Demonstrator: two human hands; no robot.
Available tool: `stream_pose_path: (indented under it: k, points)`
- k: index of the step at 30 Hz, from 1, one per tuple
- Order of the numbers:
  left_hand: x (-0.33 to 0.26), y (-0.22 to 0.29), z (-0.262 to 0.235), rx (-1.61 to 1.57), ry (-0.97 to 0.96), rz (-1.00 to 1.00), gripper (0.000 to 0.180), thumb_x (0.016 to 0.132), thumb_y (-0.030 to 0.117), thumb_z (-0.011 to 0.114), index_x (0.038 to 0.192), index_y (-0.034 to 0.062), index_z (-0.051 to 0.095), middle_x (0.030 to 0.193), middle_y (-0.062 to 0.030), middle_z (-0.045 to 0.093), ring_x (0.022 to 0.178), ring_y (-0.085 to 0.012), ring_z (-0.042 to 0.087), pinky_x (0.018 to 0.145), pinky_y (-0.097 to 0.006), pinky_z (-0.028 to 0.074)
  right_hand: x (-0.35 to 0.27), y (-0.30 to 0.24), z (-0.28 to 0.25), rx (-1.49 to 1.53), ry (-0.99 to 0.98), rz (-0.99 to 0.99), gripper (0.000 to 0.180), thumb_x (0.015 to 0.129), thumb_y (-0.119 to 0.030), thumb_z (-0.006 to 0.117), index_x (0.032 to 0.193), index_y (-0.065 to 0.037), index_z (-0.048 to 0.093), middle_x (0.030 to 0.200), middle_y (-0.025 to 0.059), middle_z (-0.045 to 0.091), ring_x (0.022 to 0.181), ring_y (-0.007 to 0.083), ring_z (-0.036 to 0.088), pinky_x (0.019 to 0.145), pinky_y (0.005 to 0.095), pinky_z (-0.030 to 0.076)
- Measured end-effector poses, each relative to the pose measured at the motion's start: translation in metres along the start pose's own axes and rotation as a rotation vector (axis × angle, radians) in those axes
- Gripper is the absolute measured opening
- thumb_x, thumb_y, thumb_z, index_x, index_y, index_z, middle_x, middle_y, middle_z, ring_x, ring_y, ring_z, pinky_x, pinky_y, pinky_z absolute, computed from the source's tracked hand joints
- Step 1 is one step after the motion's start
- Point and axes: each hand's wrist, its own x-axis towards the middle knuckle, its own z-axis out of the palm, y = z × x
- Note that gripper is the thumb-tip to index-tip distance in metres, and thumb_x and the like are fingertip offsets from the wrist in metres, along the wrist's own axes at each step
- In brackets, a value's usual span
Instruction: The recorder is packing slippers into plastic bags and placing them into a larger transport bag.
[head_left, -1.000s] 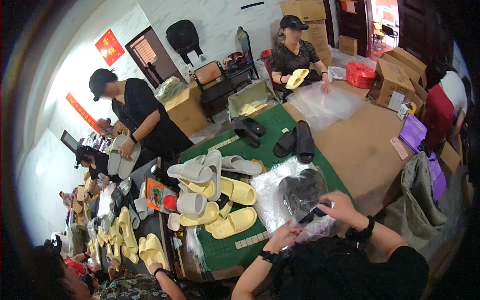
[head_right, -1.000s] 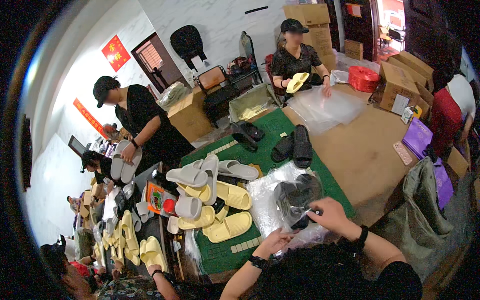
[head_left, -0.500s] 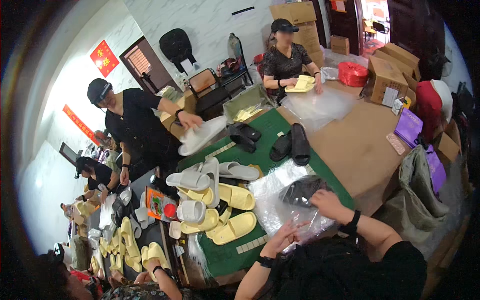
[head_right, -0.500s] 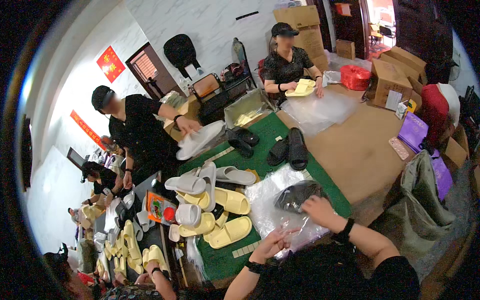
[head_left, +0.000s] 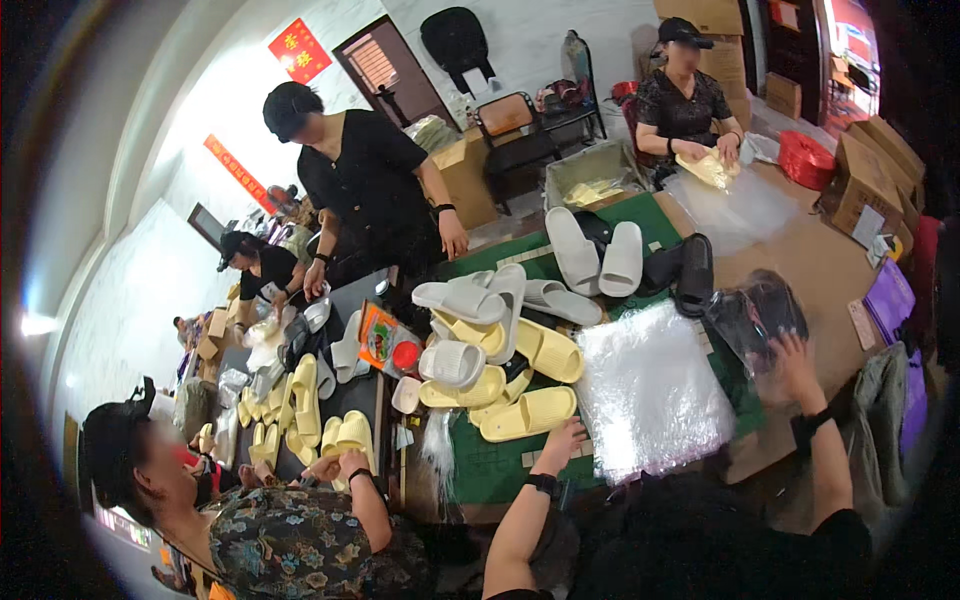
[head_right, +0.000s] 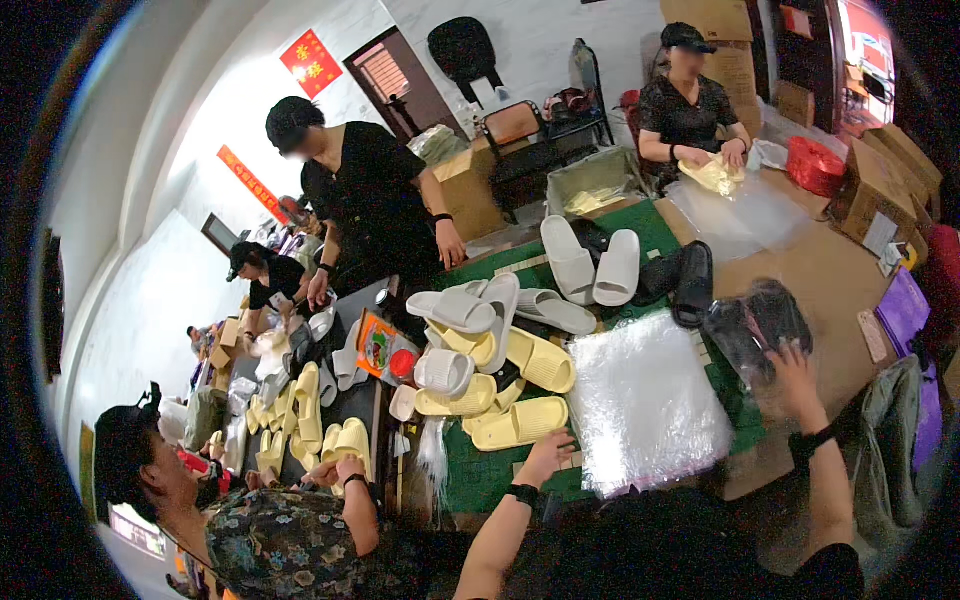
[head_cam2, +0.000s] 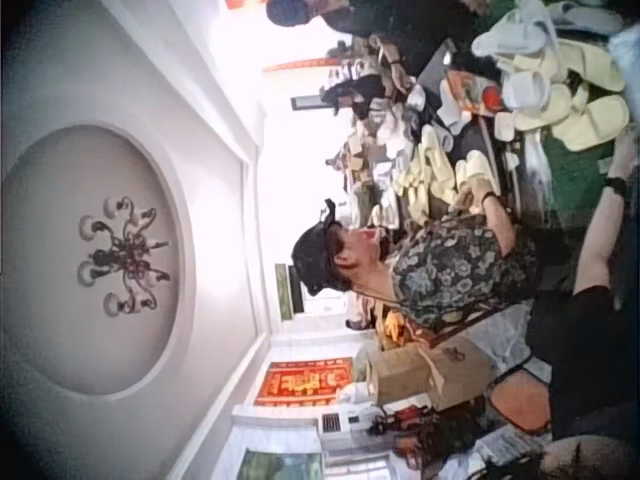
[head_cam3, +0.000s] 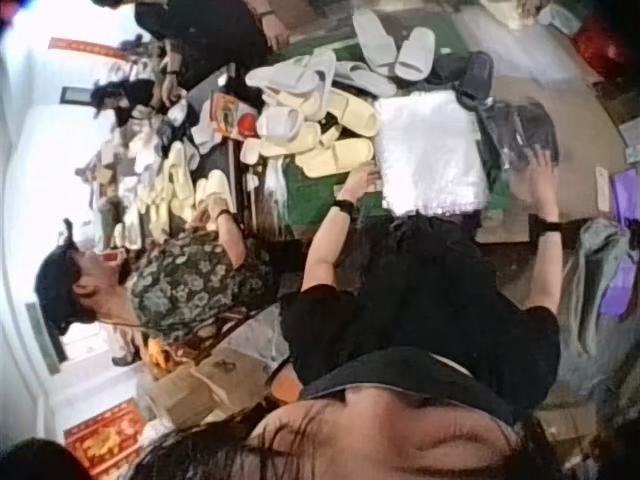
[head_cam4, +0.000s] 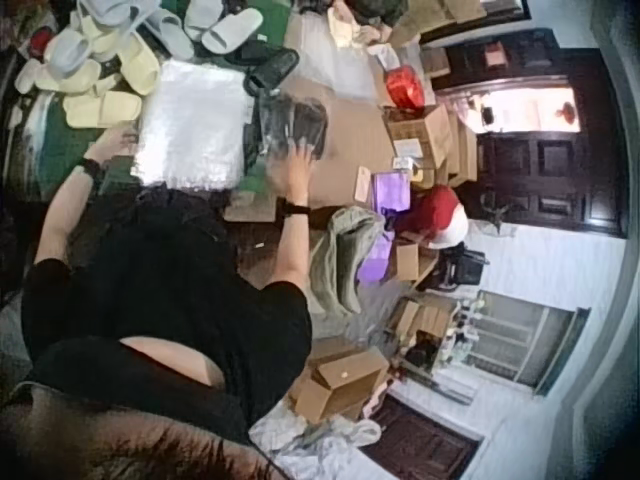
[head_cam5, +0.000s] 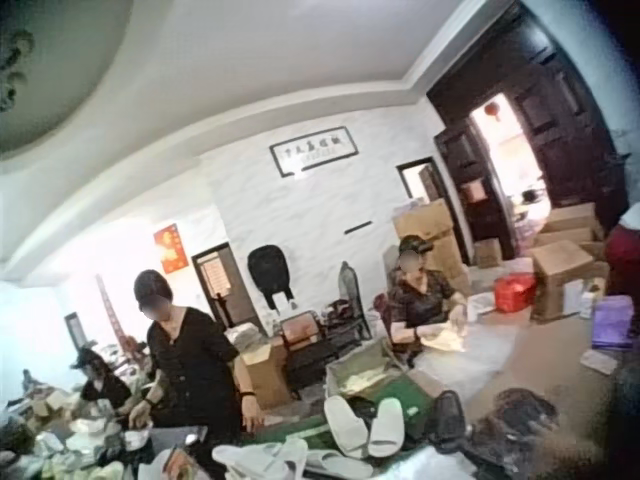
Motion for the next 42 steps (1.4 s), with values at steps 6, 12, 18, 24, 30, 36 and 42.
stream_pose_path:
  k: [6, 12, 18, 24, 30, 36, 42]
  points:
    - [0.016, 0.011, -0.036, 0.172, 0.268, 0.076, 0.04, 0.084, 0.016, 0.051, 0.122, 0.0048, 0.045, 0.092, -0.0054, 0.053, 0.071, -0.0133, 0.05, 0.064, -0.027, 0.041, -0.004, -0.083, 0.067, 0.331, -0.428, -0.323, 0.049, 0.07, -0.009, 0.057, 0.118, -0.013, 0.05, 0.127, 0.0134, 0.045, 0.117, 0.0323, 0.041, 0.097, 0.0439, 0.033]
    - [0.029, -0.001, -0.045, 0.536, 0.597, 0.31, 0.053, 0.077, 0.014, 0.059, 0.123, -0.0013, 0.04, 0.096, -0.0176, 0.056, 0.085, -0.0291, 0.056, 0.073, -0.035, 0.045, -0.012, -0.159, 0.147, 0.357, -0.74, -0.451, 0.046, 0.074, -0.019, 0.055, 0.12, -0.018, 0.05, 0.126, 0.0118, 0.046, 0.115, 0.0327, 0.043, 0.09, 0.0477, 0.039]
    - [0.027, 0.008, -0.039, 0.783, 1.016, 0.492, 0.082, 0.07, 0.017, 0.069, 0.134, 0.0006, 0.021, 0.114, -0.0319, 0.046, 0.104, -0.0393, 0.049, 0.088, -0.042, 0.039, -0.027, -0.172, 0.158, 0.251, -0.585, -0.466, 0.046, 0.068, -0.023, 0.062, 0.112, -0.017, 0.054, 0.116, 0.0087, 0.051, 0.106, 0.0346, 0.049, 0.082, 0.0478, 0.044]
    - [0.027, 0.056, -0.041, 0.576, 0.404, 0.334, 0.093, 0.076, 0.005, 0.064, 0.142, 0.0128, -0.002, 0.114, -0.0265, 0.047, 0.097, -0.0268, 0.051, 0.081, -0.033, 0.042, -0.029, -0.172, 0.15, 0.204, -0.69, -0.454, 0.054, 0.068, -0.023, 0.062, 0.119, -0.017, 0.048, 0.125, 0.0135, 0.044, 0.113, 0.0372, 0.043, 0.088, 0.0475, 0.042]
    - [0.075, 0.08, -0.091, 0.839, 0.293, 0.766, 0.089, 0.076, -0.002, 0.061, 0.141, 0.0098, 0.002, 0.067, -0.005, 0.051, 0.059, -0.0134, 0.046, 0.052, -0.031, 0.04, -0.024, -0.189, 0.16, 0.279, -0.664, -0.539, 0.054, 0.069, -0.021, 0.063, 0.121, -0.016, 0.047, 0.127, 0.0169, 0.043, 0.116, 0.0373, 0.041, 0.091, 0.047, 0.039]
    - [0.091, 0.103, -0.016, 0.8, 0.257, 0.069, 0.104, 0.068, -0.005, 0.063, 0.142, 0.0236, -0.004, 0.078, -0.0075, 0.056, 0.054, -0.0159, 0.049, 0.044, -0.029, 0.04, -0.025, -0.18, 0.149, 0.225, -0.651, -0.475, 0.079, 0.069, -0.028, 0.064, 0.136, -0.042, 0.023, 0.11, 0.0184, 0.05, 0.097, 0.0394, 0.048, 0.08, 0.0488, 0.042]
    - [0.103, 0.09, -0.049, 0.65, 0.291, 0.342, 0.058, 0.069, -0.008, 0.061, 0.122, -0.002, 0.039, 0.095, -0.0131, 0.058, 0.076, -0.0194, 0.056, 0.062, -0.028, 0.047, -0.034, -0.201, 0.173, 0.152, -0.814, -0.277, 0.055, 0.081, -0.045, 0.048, 0.132, -0.03, 0.033, 0.126, 0.0235, 0.038, 0.111, 0.0462, 0.036, 0.083, 0.0616, 0.031]
